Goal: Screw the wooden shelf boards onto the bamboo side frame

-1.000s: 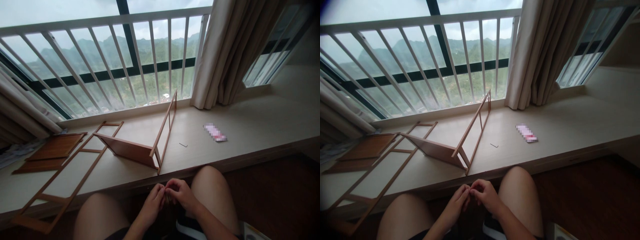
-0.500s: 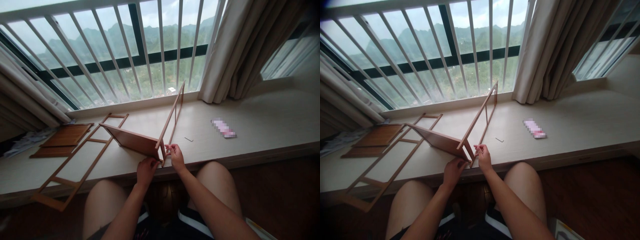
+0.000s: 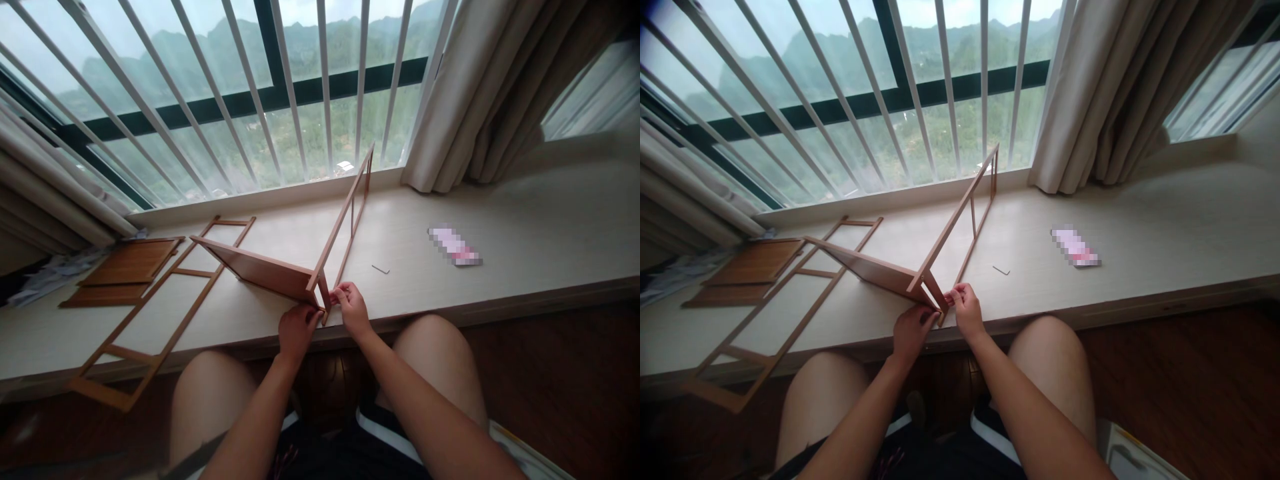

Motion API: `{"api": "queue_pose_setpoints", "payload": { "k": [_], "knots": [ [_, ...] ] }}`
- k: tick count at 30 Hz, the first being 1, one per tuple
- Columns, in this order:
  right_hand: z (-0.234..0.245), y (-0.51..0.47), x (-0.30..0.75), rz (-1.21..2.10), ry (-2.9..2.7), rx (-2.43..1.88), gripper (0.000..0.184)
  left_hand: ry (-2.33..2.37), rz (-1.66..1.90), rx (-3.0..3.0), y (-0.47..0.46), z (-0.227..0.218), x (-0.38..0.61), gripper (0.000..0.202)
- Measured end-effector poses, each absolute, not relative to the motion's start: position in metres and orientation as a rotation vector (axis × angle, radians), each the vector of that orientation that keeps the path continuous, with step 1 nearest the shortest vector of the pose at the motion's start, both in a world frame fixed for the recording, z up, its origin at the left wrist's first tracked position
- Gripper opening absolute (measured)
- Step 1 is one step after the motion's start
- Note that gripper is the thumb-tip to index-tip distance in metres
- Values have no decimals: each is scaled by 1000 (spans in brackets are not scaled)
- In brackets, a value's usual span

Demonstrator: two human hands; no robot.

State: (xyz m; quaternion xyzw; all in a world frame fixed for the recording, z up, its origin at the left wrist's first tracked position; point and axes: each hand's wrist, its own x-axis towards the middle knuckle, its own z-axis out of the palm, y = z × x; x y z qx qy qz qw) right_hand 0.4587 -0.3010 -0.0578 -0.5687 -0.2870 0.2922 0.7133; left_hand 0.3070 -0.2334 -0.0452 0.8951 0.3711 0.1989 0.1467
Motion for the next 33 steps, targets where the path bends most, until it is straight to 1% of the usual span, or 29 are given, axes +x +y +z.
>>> {"api": "queue_pose_setpoints", "payload": {
  "k": [4, 7, 9, 12, 13, 14, 18, 21, 24, 33],
  "knots": [
    [-56, -304, 460, 608, -633, -1286, 25, 977, 595, 2622, -236, -50, 300, 25],
    [-53, -314, 462, 599, -674, -1334, 22, 880, 582, 2674, -238, -52, 292, 32],
    [-49, -326, 464, 619, -728, -1378, 20, 808, 554, 2718, -239, -50, 287, 42],
    [-44, -345, 469, 663, -841, -1455, 16, 733, 511, 2785, -241, -47, 285, 67],
    [-43, -350, 471, 671, -882, -1481, 15, 725, 499, 2804, -242, -47, 286, 71],
    [-42, -355, 472, 672, -923, -1505, 14, 724, 490, 2821, -242, -46, 287, 72],
    [-42, -361, 475, 621, -1055, -1589, 12, 718, 456, 2862, -241, -47, 293, 54],
    [-43, -358, 472, 564, -1136, -1634, 10, 690, 443, 2871, -239, -49, 296, 48],
    [-44, -355, 469, 508, -1230, -1646, 7, 672, 446, 2873, -238, -53, 296, 47],
    [-47, -352, 466, 393, -1388, -1651, 13, 671, 480, 2853, -237, -62, 295, 47]
  ]
}}
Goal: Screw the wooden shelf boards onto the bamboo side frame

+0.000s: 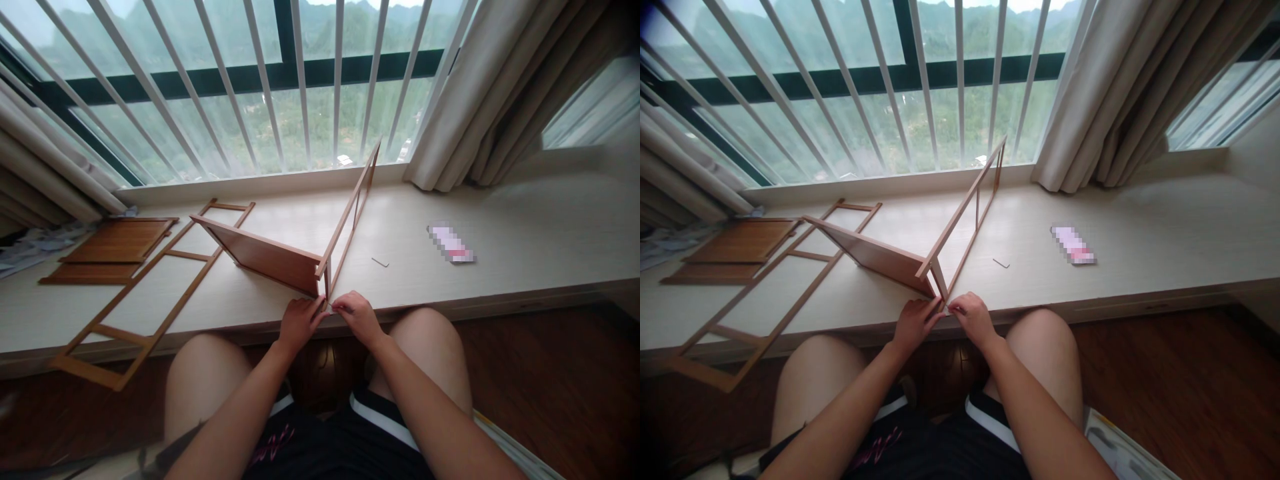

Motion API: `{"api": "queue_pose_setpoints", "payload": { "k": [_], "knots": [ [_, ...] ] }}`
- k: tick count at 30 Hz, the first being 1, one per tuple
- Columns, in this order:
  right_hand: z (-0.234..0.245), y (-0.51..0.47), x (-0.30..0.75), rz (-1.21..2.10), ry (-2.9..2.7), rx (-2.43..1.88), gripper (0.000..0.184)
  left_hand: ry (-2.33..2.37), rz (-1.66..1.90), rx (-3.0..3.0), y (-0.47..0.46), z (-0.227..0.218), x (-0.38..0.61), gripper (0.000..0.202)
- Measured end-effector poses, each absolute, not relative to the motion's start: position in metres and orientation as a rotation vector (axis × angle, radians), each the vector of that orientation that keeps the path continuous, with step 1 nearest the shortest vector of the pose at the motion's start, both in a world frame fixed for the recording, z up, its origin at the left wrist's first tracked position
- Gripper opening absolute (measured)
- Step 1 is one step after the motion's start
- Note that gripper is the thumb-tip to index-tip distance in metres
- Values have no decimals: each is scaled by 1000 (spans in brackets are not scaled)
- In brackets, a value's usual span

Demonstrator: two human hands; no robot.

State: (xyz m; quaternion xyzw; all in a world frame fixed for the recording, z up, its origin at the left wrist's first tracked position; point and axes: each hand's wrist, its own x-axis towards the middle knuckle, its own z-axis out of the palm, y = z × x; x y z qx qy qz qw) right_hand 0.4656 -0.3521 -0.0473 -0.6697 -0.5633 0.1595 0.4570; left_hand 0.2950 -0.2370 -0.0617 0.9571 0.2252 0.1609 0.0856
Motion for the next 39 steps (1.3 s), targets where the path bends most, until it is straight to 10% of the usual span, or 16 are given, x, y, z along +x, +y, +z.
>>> {"api": "queue_pose_setpoints", "payload": {
  "k": [39],
  "knots": [
    [-57, -342, 451, 90, -1468, -1925, 8, 687, 492, 2782, -236, -64, 295, 47]
  ]
}}
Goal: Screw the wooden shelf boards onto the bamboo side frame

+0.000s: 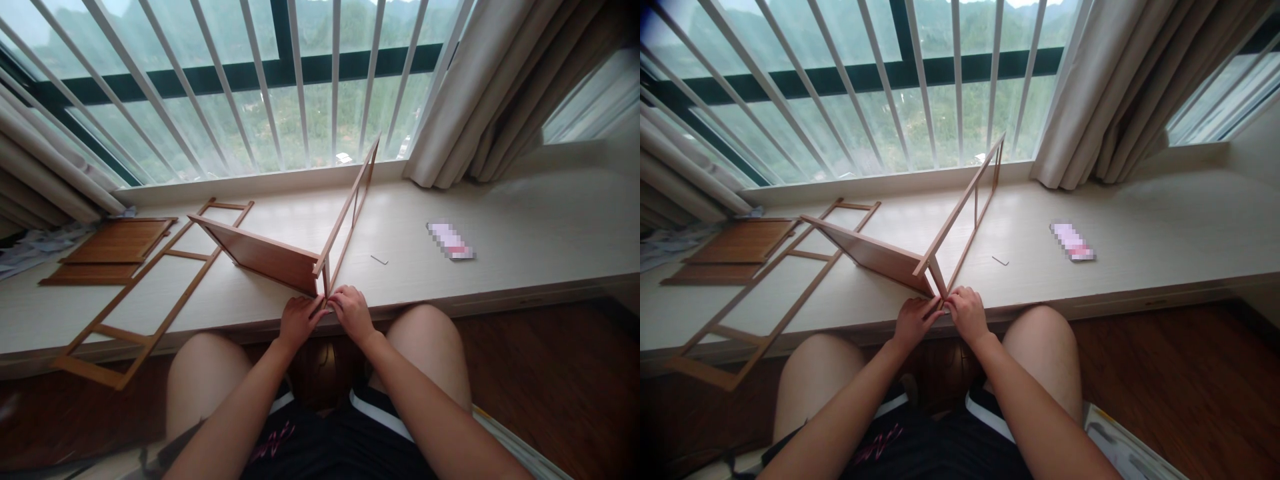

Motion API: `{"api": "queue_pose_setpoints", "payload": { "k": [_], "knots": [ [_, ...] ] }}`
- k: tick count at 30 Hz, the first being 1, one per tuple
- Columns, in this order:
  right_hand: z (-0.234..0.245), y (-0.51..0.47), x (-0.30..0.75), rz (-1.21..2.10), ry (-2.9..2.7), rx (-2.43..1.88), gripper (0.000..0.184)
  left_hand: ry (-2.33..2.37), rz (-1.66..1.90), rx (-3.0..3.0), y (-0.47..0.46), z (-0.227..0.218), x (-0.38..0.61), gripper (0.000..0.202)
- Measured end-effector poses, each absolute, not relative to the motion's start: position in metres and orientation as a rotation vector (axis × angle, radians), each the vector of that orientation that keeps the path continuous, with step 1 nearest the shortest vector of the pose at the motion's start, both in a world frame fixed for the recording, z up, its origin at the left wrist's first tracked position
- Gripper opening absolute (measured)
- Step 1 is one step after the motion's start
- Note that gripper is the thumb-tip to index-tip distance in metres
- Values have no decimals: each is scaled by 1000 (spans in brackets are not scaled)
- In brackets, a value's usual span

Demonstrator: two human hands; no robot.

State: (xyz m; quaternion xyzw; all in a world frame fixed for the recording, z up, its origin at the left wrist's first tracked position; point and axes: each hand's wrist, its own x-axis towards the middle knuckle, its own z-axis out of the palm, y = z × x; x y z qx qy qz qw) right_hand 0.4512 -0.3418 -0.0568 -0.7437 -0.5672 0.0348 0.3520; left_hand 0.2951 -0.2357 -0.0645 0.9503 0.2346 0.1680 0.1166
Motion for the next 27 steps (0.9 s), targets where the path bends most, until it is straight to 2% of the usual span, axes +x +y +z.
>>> {"api": "queue_pose_setpoints", "payload": {
  "k": [8, 15, 19, 27],
  "knots": [
    [-48, -359, 438, 169, -1398, -2005, 11, 705, 481, 2612, -255, -59, 288, 44],
    [-48, -375, 422, 414, -1156, -2044, 14, 761, 460, 2247, -279, -43, 276, 45],
    [-55, -375, 417, 580, -960, -1963, 18, 885, 484, 1889, -295, -41, 266, 35],
    [-67, -365, 413, 827, -700, -1749, 35, 1029, 275, 1155, -302, -53, 265, 56]
  ]
}}
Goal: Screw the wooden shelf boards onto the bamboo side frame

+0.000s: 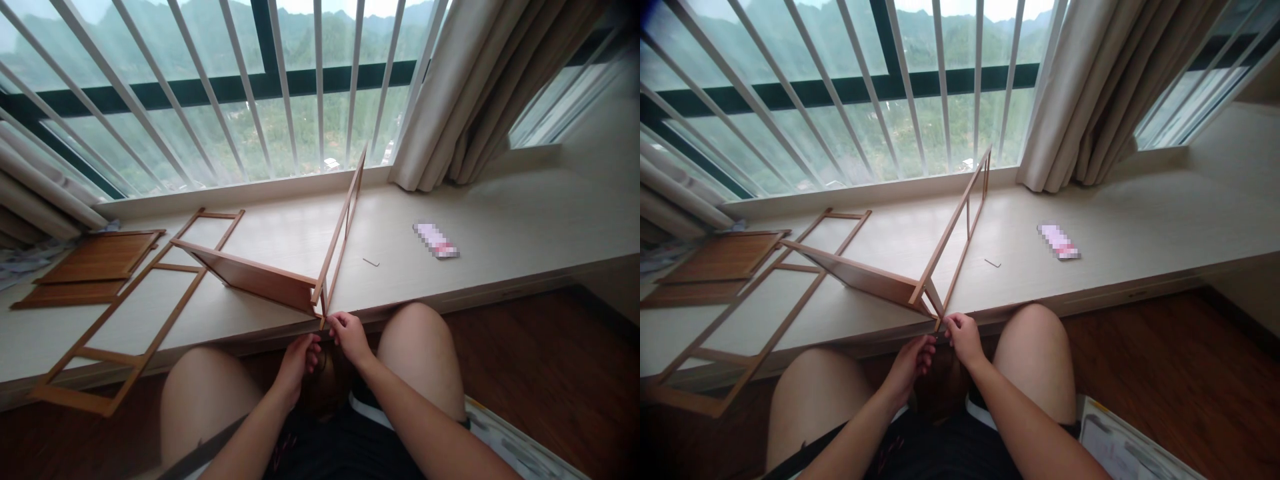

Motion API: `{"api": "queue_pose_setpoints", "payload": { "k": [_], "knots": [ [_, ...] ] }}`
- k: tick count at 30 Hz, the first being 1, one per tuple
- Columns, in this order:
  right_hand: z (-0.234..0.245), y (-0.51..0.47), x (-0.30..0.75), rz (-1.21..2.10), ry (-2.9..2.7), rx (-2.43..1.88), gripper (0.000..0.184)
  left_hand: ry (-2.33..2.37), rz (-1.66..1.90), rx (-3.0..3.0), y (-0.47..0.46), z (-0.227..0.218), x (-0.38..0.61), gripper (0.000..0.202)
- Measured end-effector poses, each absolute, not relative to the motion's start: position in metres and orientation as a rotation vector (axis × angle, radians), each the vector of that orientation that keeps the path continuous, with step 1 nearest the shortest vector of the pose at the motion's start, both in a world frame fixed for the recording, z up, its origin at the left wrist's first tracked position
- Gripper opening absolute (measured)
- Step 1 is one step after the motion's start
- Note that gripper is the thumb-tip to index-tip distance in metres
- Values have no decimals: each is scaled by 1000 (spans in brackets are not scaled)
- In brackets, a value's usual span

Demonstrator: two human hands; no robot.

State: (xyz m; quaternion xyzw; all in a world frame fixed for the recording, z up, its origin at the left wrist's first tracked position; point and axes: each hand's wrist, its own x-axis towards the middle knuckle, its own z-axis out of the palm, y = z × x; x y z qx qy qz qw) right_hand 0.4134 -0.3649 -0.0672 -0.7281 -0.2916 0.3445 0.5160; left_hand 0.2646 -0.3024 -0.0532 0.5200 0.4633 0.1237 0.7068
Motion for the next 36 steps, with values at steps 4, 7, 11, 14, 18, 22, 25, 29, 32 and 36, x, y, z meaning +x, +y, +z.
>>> {"api": "queue_pose_setpoints", "payload": {
  "k": [4, 7, 11, 14, 18, 22, 25, 29, 32, 36],
  "knots": [
    [-67, -364, 413, 863, -671, -1701, 41, 978, 181, 913, -287, -45, 278, 58],
    [-67, -364, 413, 873, -665, -1697, 44, 944, 132, 766, -277, -41, 287, 59],
    [-65, -363, 414, 876, -671, -1711, 45, 940, 156, 633, -275, -43, 294, 51],
    [-63, -361, 414, 884, -677, -1726, 45, 947, 195, 579, -278, -44, 293, 44],
    [-61, -359, 417, 958, -685, -1747, 46, 965, 155, 505, -275, -44, 289, 42],
    [-65, -360, 419, 1033, -690, -1741, 48, 930, 62, 509, -261, -54, 287, 44],
    [-67, -361, 416, 1062, -622, -1676, 47, 895, -22, 485, -256, -69, 288, 44],
    [-61, -359, 417, 1038, -608, -1722, 46, 908, 32, 482, -267, -80, 290, 46],
    [-57, -355, 422, 989, -746, -1821, 48, 950, 152, 551, -279, -73, 293, 50],
    [-57, -354, 426, 855, -954, -1916, 49, 969, 203, 754, -287, -55, 297, 57]
  ]
}}
